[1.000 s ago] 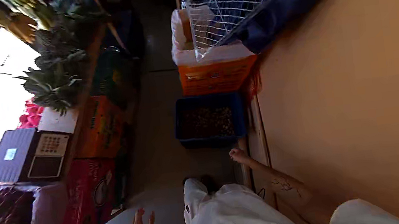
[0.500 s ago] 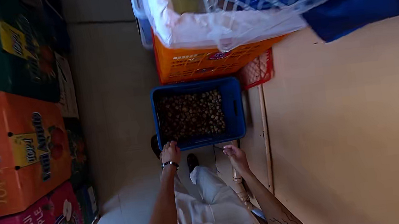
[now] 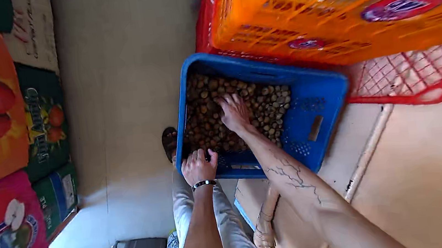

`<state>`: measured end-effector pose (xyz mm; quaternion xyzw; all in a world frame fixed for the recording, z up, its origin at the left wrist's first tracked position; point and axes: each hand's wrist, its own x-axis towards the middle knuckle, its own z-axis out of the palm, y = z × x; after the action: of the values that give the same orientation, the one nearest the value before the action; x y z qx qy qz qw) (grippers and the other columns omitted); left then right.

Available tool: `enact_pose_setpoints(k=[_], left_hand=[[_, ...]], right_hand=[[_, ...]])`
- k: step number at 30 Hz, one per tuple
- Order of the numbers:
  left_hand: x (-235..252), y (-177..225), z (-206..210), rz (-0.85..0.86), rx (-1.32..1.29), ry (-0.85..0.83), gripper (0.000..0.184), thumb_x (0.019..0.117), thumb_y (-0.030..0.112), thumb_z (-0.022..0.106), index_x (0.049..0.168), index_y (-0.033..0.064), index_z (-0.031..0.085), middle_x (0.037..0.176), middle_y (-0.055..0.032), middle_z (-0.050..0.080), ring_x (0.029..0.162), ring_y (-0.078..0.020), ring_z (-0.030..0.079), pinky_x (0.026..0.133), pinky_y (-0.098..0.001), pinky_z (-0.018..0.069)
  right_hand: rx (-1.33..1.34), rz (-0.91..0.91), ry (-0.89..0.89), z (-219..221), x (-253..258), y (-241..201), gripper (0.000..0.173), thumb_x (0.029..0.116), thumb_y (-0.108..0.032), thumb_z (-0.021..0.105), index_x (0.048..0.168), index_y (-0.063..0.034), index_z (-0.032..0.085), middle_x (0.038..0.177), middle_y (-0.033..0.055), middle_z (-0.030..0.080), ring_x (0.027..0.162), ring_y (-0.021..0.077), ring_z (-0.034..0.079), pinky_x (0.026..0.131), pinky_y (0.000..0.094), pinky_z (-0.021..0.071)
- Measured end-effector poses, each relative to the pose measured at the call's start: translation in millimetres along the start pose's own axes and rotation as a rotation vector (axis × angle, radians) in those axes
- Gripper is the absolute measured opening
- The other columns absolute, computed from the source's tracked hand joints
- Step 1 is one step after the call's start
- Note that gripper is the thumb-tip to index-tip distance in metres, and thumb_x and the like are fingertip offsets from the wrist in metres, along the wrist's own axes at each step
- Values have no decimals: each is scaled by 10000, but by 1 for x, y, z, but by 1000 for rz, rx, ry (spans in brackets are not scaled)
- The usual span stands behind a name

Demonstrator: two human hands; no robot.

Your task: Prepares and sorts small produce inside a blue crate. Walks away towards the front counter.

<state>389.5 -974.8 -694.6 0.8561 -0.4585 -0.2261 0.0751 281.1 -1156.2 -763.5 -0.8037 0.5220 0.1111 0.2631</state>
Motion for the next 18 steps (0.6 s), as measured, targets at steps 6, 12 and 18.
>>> enact_pose_setpoints(k=[6,12,18], left_hand=[[-2,-3,5,-26,1,19,387,925,410,593,799,78,747,812,-100,756,802,-287,746,753,-496,560],[-2,-3,7,-14,17,23,389,937,400,581,768,79,722,789,-100,743,780,-280,738,726,-487,547],[-4,-7,13,23,33,84,380,922,379,570,714,83,688,709,-92,706,721,-275,720,685,-476,530]], right_hand=[[-236,-215,-25,13,-9,-3,415,1003,-362,584,1396,-238,634,1421,94,604,1328,423,499,1008,619,420],[-291,31,-114,-5,-94,17,403,966,-260,669,1360,-178,641,1342,196,611,1298,448,521,982,633,455],[-127,-2,9,-24,-81,-2,294,999,-210,625,1227,-40,698,1299,198,643,1282,442,542,995,615,471]])
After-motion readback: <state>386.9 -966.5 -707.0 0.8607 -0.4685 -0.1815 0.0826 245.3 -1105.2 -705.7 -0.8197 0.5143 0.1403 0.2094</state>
